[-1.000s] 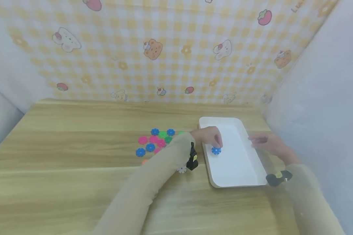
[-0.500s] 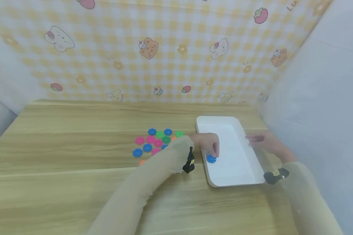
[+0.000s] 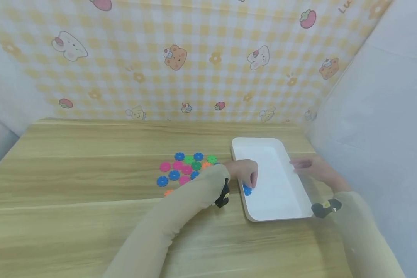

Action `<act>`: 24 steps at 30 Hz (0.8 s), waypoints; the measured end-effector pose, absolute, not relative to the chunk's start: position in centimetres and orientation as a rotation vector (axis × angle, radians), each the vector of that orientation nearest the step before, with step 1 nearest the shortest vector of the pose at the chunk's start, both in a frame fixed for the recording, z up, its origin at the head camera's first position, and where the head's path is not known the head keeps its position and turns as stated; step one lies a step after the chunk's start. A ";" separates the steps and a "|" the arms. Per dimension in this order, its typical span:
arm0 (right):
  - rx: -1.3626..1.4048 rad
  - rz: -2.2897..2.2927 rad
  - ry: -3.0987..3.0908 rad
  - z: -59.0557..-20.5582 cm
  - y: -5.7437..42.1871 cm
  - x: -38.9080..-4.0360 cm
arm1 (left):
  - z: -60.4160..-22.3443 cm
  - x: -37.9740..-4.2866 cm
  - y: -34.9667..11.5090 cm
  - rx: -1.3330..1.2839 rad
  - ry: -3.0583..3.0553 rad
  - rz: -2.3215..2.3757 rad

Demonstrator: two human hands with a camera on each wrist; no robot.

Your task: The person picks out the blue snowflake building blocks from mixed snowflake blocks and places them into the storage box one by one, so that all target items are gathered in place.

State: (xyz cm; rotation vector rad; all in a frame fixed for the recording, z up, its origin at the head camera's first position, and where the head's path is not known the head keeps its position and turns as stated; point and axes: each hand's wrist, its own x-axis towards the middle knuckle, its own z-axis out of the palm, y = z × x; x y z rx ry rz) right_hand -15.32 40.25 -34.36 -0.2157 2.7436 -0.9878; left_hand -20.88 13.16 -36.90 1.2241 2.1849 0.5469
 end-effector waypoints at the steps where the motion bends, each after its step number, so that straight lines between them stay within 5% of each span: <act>1: -0.216 -0.991 2.744 -34.4 40.3 -15.3 | -36.9 -20.9 13.2 1.222 2.188 0.546; 24: -0.174 -0.996 2.745 -34.9 40.6 -15.5 | -35.7 -24.1 7.4 1.200 2.186 1.039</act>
